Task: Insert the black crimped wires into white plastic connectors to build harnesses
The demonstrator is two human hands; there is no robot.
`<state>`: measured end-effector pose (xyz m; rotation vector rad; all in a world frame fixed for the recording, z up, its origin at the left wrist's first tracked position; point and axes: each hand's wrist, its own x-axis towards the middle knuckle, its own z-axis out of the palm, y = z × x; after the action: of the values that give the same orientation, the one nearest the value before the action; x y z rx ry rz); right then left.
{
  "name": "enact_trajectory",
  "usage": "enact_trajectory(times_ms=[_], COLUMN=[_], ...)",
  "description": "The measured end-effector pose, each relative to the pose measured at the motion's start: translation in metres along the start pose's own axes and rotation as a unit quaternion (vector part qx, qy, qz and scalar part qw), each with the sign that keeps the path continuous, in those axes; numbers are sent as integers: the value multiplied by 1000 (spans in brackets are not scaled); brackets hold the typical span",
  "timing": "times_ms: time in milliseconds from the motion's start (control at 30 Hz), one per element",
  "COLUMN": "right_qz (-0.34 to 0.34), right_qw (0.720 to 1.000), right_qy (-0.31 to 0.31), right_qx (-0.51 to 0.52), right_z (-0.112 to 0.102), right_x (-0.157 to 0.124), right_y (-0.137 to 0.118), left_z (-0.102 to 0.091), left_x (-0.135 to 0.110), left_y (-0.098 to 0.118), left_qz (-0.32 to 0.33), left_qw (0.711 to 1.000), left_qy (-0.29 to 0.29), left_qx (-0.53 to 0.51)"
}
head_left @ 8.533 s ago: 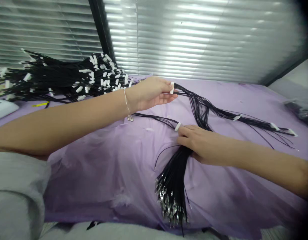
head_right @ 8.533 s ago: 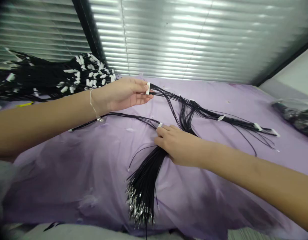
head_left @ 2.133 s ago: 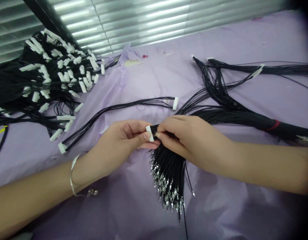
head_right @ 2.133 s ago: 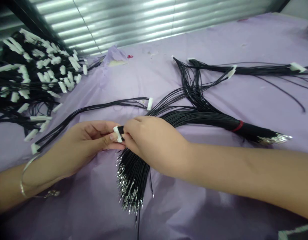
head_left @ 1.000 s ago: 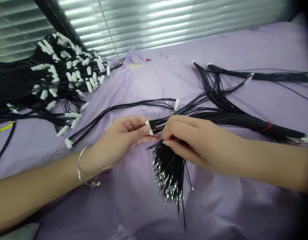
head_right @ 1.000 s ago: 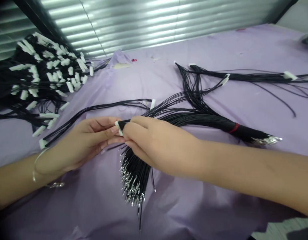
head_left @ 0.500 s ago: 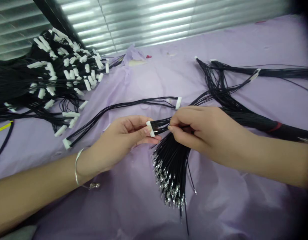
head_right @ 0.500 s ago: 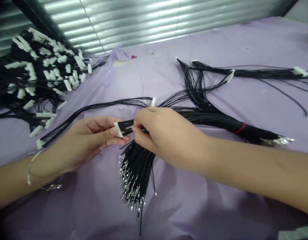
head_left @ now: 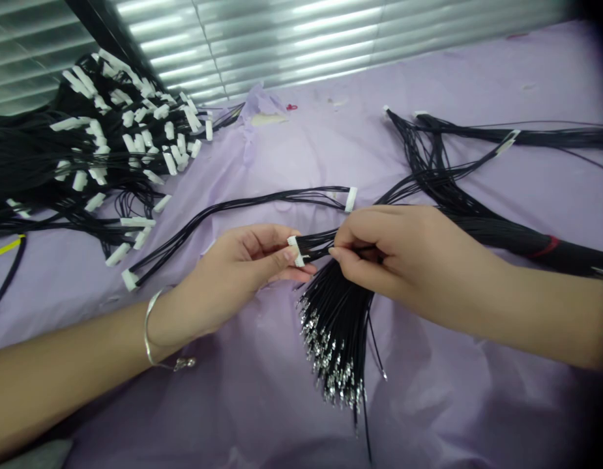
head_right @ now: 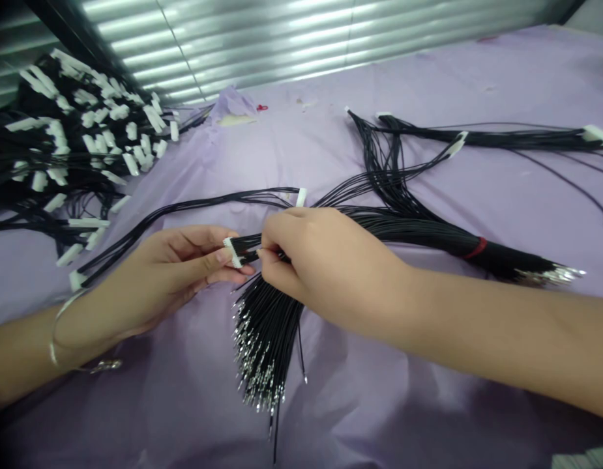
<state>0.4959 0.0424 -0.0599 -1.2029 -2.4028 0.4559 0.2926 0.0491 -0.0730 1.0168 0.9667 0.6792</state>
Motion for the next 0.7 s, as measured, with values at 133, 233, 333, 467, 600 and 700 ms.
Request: enact_trajectory(times_ms=[133,233,333,467,600,700], right_qz=[-37,-57,-75,-83,-81,-79], right_qw=[999,998,997,994,995,996], right_qy=[22,23,22,39,38,28], right_qx=[-6,-14,-29,-57,-50,-31], right_z=[2,2,3,3,2,1], right_x=[-2,-3,-4,-4,-2,0], right_y=[0,0,0,1,2,3], left_z=[1,1,0,-1,-3,-4], left_x=[1,1,1,1,2,2], left_y=[0,0,0,-1,-1,-2], left_qz=[3,5,2,3,8,12], left_qw=[1000,1000,1000,1000,1000,999], left_qy=[-4,-5,-2,-6,-17,-25], left_qx=[15,17,15,24,22,16])
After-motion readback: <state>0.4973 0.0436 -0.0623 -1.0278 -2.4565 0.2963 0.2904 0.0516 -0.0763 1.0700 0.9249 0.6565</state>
